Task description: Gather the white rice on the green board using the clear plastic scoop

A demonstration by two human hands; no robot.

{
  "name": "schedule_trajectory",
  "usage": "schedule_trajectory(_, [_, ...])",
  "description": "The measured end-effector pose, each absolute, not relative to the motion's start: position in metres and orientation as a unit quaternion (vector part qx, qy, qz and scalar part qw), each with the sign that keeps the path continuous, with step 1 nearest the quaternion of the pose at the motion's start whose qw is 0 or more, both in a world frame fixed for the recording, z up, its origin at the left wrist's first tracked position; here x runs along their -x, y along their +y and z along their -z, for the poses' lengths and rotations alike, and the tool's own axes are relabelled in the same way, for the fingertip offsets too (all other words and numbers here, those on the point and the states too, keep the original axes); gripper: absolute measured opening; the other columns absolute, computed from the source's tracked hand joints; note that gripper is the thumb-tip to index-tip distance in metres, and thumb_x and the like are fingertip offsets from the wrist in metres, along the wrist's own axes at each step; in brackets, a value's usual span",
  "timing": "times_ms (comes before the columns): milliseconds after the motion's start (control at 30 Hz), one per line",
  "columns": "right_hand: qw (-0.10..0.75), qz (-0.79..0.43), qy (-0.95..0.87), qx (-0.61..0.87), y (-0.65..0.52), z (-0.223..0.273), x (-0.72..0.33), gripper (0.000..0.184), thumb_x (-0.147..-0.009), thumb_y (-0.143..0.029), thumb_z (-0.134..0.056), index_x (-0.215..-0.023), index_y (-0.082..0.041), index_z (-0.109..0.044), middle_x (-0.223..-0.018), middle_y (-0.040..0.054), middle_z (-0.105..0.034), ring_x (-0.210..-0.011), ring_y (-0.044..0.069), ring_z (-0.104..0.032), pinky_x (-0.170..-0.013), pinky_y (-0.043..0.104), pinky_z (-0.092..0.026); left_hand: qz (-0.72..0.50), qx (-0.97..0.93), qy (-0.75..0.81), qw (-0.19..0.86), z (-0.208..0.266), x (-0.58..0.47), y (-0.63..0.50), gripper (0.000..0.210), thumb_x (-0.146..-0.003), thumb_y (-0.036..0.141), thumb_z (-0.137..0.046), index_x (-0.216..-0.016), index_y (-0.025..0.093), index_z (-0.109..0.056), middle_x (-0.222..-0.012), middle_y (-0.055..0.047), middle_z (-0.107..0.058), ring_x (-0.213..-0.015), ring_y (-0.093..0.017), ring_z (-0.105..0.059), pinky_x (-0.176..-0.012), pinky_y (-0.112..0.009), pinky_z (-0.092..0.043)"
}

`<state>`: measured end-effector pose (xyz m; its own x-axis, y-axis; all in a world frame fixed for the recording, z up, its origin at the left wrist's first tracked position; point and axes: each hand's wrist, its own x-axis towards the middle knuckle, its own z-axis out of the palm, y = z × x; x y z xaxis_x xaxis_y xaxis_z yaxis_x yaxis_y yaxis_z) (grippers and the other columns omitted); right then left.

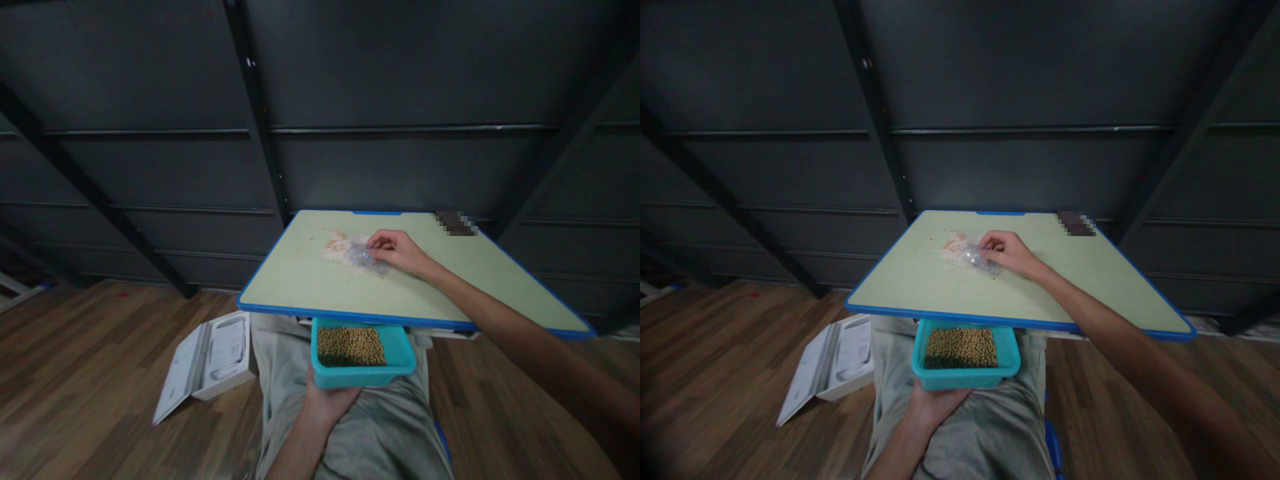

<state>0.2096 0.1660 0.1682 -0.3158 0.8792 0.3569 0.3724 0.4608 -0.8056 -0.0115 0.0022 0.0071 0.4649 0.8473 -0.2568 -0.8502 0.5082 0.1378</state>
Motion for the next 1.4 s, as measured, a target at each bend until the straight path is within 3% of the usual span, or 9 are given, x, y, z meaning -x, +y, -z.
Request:
schedule_trajectory(200, [0.385, -0.309, -0.768, 0.407, 0.161, -0.172, -0.211, 0.011, -0.077, -0.026, -0.074, -0.085, -0.02, -0.069, -0.077, 0.0032, -0.068, -0.071, 0.017, -0.061, -0.069, 0.033, -0.049, -0.493, 0.01, 0.154, 0.856, -0.001, 0.013, 0.004, 0.043, -0.097, 0.025, -0.046, -0.132, 0.031, -0.069, -0.119, -0.005, -0.08, -0.12, -0.029, -0.069, -0.113, -0.054, -0.045])
schedule_trajectory(433, [0.257, -0.414, -0.799, 0.352, 0.145, -0.181, -0.209, 0.022, -0.074, -0.034, -0.082, -0.087, -0.019, -0.071, -0.07, 0.0018, -0.069, -0.063, 0.015, -0.063, -0.061, 0.029, -0.048, -0.495, 0.01, 0.139, 0.858, -0.006, 0.011, 0.004, 0.044, -0.097, 0.025, -0.044, -0.133, 0.031, -0.068, -0.122, -0.006, -0.079, -0.116, -0.029, -0.071, -0.112, -0.055, -0.046])
schedule_trajectory(700, [0.15, -0.471, -0.796, 0.348, 0.128, -0.193, -0.203, 0.025, -0.072, -0.039, -0.084, -0.073, -0.02, -0.067, -0.064, 0.0021, -0.072, -0.057, 0.015, -0.065, -0.056, 0.028, -0.049, -0.492, -0.007, 0.143, 0.859, -0.006, 0.011, 0.003, 0.045, -0.098, 0.027, -0.045, -0.138, 0.028, -0.064, -0.125, -0.009, -0.078, -0.116, -0.03, -0.071, -0.11, -0.057, -0.047])
schedule_trajectory(967, [0.137, -0.485, -0.796, 0.334, 0.13, -0.191, -0.205, 0.028, -0.075, -0.04, -0.083, -0.071, -0.019, -0.064, -0.061, 0.0004, -0.07, -0.051, 0.012, -0.062, -0.053, 0.025, -0.047, -0.499, -0.017, 0.144, 0.854, -0.006, 0.009, 0.004, 0.044, -0.099, 0.027, -0.045, -0.139, 0.03, -0.063, -0.128, -0.008, -0.076, -0.119, -0.029, -0.07, -0.11, -0.057, -0.047])
schedule_trajectory(1133, [0.17, -0.462, -0.804, 0.334, 0.133, -0.185, -0.2, 0.027, -0.079, -0.041, -0.08, -0.075, -0.019, -0.065, -0.063, 0.0002, -0.068, -0.053, 0.013, -0.061, -0.053, 0.026, -0.046, -0.494, -0.012, 0.137, 0.858, -0.008, 0.009, 0.002, 0.043, -0.098, 0.027, -0.045, -0.137, 0.028, -0.065, -0.122, -0.008, -0.079, -0.117, -0.029, -0.071, -0.109, -0.055, -0.048])
schedule_trajectory(1300, [0.276, -0.309, -0.817, 0.402, 0.146, -0.173, -0.202, 0.02, -0.082, -0.038, -0.076, -0.081, -0.02, -0.067, -0.067, 0.0004, -0.066, -0.061, 0.014, -0.059, -0.058, 0.028, -0.044, -0.495, -0.011, 0.127, 0.86, -0.007, 0.01, 0.002, 0.043, -0.097, 0.025, -0.047, -0.134, 0.028, -0.068, -0.12, -0.008, -0.08, -0.114, -0.029, -0.072, -0.11, -0.053, -0.048])
schedule_trajectory(1400, [0.295, -0.211, -0.824, 0.436, 0.154, -0.172, -0.208, 0.015, -0.085, -0.036, -0.072, -0.086, -0.021, -0.069, -0.073, 0.0022, -0.069, -0.066, 0.016, -0.061, -0.063, 0.03, -0.044, -0.493, -0.014, 0.107, 0.863, -0.005, 0.01, 0.002, 0.045, -0.097, 0.025, -0.047, -0.138, 0.029, -0.065, -0.125, -0.008, -0.078, -0.114, -0.029, -0.072, -0.111, -0.054, -0.047])
